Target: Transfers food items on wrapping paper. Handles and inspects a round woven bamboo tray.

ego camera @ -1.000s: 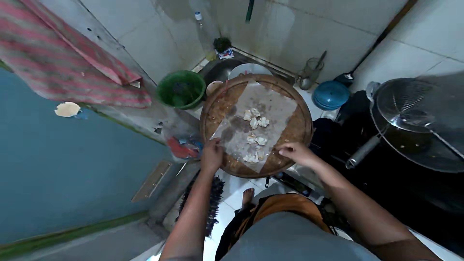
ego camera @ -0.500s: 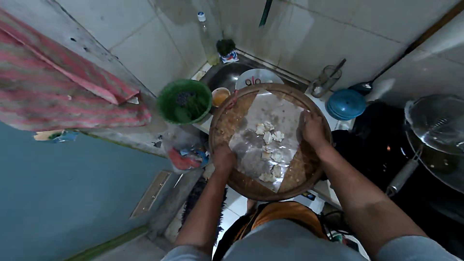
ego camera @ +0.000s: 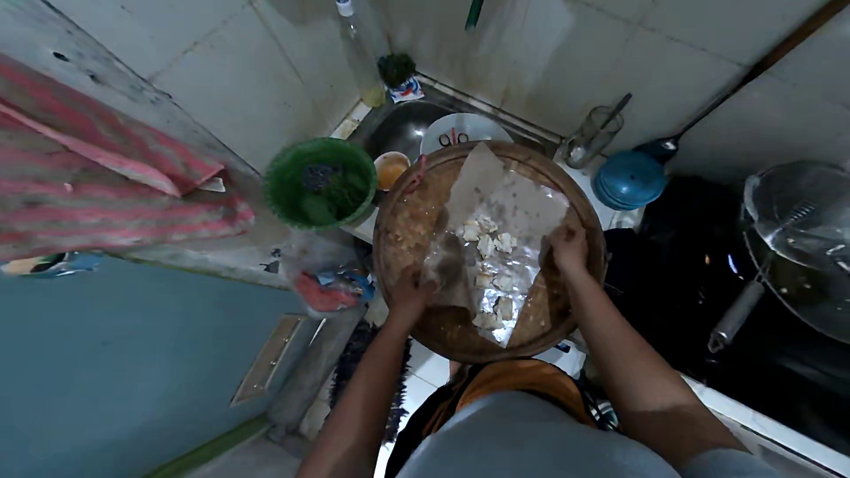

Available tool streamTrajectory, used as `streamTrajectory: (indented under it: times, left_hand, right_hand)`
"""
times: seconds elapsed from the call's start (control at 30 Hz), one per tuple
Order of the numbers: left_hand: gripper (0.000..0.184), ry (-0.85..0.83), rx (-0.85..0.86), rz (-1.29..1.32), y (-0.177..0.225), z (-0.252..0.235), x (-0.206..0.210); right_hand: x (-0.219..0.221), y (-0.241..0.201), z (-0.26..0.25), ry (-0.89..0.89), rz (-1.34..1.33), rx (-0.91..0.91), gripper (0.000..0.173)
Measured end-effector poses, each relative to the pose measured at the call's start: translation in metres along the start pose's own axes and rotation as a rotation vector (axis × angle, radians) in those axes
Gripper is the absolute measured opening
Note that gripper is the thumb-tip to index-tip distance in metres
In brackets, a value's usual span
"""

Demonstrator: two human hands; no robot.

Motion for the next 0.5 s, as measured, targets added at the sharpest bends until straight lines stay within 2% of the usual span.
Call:
streamTrajectory:
  times: [0.07,0.13,0.2,0.3,0.37,0.43,0.5]
  left_hand:
    - [0.044,-0.029,-0.063,0.512,-0.01,0.012,0.011]
    - [0.037,-0.04,-0.128,0.825,-0.019,0.022,0.028]
    - [0.042,-0.102,-0.199,0.789,-0.029,0.032,0.048]
    - [0.061,-0.192,-0.26,0.514,-0.043,0.045,0.079]
    - [0.056,-0.213,-0.281,0.414,-0.045,0.048,0.091]
    - [0.043,-0.182,-0.312,0.382,-0.048,0.048,0.095]
    - [0.041,-0.148,-0.328,0.377,-0.048,0.047,0.094]
  right_hand:
    - [0.002,0.001,-0.008,-0.043,0.018,0.025,0.057]
    - [0.005,-0.004,-0.019,-0.078,0.048,0.017,0.045]
    - [0.005,-0.013,-0.027,-0.077,0.102,-0.013,0.043]
    - [0.003,-0.025,-0.03,-0.02,0.135,-0.059,0.068]
    - [0.008,-0.037,-0.029,-0.018,0.228,-0.108,0.075]
    - [0.018,-0.055,-0.031,-0.058,0.426,-0.251,0.069]
    - [0.033,-0.068,-0.036,-0.126,0.608,-0.415,0.057]
Point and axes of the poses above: each hand's wrist, its own z-axis away from the middle knuckle, its own x-axis out of the palm, y = z × x, the point moved 10 cm from there along -z, towards the middle knuckle, and after that the axes turned 6 degrees about -x, right-handed, at the moved point
